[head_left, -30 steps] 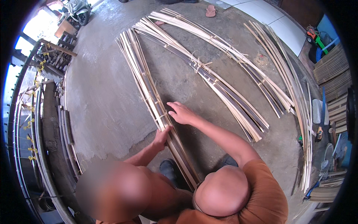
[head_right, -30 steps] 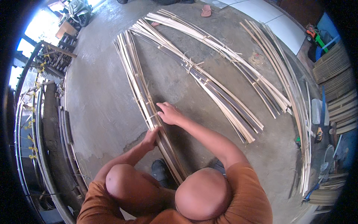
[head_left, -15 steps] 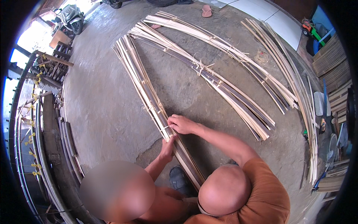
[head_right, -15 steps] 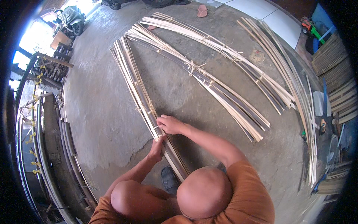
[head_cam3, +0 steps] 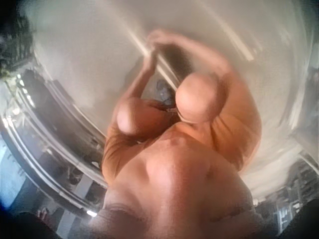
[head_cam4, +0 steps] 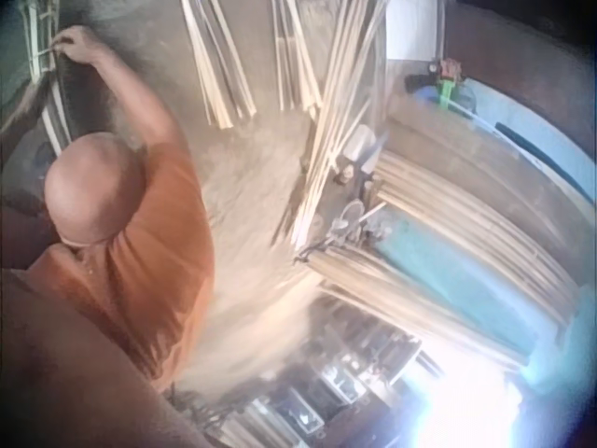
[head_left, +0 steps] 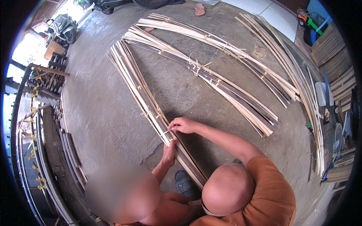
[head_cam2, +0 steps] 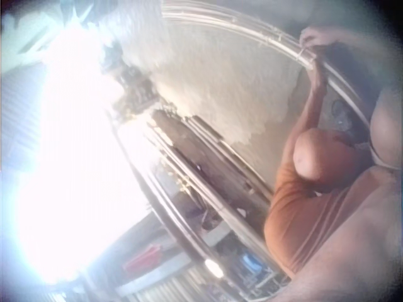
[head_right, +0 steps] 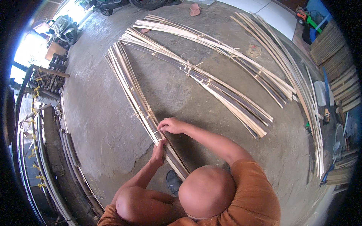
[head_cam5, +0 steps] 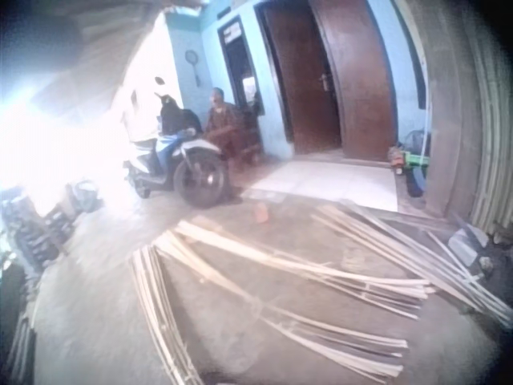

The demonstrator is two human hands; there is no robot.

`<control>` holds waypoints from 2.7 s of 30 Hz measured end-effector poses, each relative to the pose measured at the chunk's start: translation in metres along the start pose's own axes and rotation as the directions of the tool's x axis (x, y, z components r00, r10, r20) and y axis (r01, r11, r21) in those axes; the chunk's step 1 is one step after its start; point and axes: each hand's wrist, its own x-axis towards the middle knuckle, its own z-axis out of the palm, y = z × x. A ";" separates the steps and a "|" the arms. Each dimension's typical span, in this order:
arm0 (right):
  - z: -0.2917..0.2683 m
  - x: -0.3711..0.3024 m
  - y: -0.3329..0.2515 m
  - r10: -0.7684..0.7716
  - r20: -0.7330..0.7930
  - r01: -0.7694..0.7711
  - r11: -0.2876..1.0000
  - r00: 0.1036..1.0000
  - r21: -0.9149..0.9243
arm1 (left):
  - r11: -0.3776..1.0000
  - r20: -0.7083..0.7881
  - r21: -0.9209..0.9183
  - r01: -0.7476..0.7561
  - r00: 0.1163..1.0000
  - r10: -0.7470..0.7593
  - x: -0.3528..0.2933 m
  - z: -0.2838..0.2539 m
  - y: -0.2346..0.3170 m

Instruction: The person sorts and arranges long bamboo strips on the floor, repeatedly picking up, aligning, and placing them into neat bundles. The person handles the strips by hand, organizing them into parallel rows and occasionally adjusting the alignment of the bundles.

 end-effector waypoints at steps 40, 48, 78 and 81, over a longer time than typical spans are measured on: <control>-0.012 0.041 0.000 -0.094 0.335 0.243 0.865 0.938 -0.439 | 0.915 0.089 0.328 -0.237 0.971 0.220 0.018 -0.007 -0.049; -0.024 0.049 -0.024 -0.227 0.515 0.559 0.438 0.827 -0.704 | 0.895 0.028 0.361 -0.263 0.962 0.272 0.016 0.006 -0.056; -0.032 0.026 -0.011 0.458 0.296 0.226 0.203 0.838 -0.953 | 0.826 0.002 0.529 -0.192 0.974 0.225 0.011 0.015 -0.040; -0.038 0.044 -0.018 0.405 0.265 0.069 0.437 0.875 -0.897 | 0.823 -0.013 0.528 -0.211 0.967 0.256 0.005 0.015 -0.036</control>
